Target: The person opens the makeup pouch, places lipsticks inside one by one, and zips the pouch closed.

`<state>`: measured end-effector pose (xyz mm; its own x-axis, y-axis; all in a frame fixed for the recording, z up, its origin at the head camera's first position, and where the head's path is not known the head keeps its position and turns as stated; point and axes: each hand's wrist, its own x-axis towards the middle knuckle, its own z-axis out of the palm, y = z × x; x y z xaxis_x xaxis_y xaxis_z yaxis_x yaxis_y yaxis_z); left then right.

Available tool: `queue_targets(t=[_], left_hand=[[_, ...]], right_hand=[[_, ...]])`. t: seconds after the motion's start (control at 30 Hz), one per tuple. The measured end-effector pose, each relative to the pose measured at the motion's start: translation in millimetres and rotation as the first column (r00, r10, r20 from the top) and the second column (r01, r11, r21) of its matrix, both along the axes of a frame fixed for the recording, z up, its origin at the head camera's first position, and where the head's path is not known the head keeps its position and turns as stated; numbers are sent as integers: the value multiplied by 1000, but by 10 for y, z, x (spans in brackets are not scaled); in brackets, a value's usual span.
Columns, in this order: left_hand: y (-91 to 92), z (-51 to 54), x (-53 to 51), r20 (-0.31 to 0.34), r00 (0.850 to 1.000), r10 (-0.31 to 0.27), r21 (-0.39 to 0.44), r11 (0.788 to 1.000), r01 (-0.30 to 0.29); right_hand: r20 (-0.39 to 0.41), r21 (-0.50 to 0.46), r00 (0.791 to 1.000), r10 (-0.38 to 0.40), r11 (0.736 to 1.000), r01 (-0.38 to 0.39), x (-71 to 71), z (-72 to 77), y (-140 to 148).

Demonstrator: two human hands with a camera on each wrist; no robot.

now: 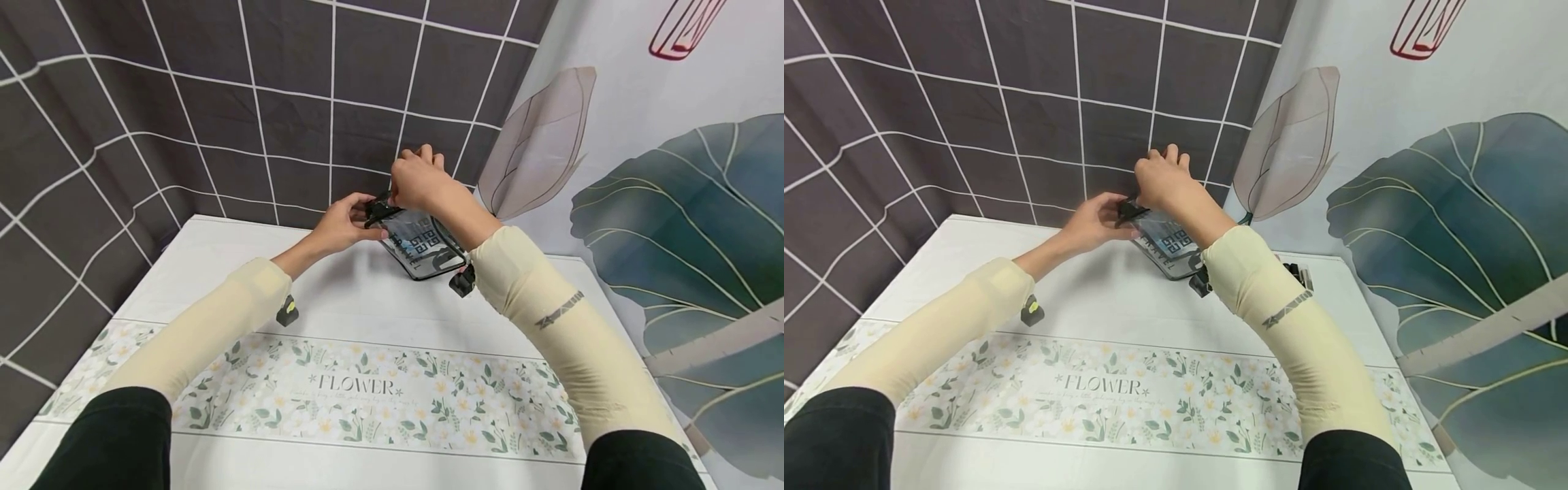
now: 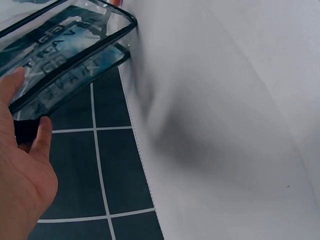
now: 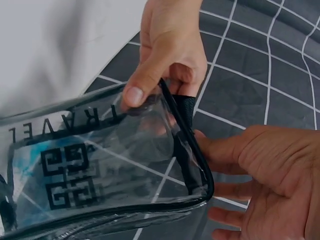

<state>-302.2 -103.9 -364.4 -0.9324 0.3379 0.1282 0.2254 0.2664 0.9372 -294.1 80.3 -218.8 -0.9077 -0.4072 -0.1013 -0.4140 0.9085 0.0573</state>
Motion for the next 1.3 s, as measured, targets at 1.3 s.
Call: queue_targets(t=[1.3], left_hand=[[-32, -58, -34, -92, 996, 6, -52, 999, -11]], right_hand=[[-345, 414, 879, 330, 894, -174, 107, -191, 64]])
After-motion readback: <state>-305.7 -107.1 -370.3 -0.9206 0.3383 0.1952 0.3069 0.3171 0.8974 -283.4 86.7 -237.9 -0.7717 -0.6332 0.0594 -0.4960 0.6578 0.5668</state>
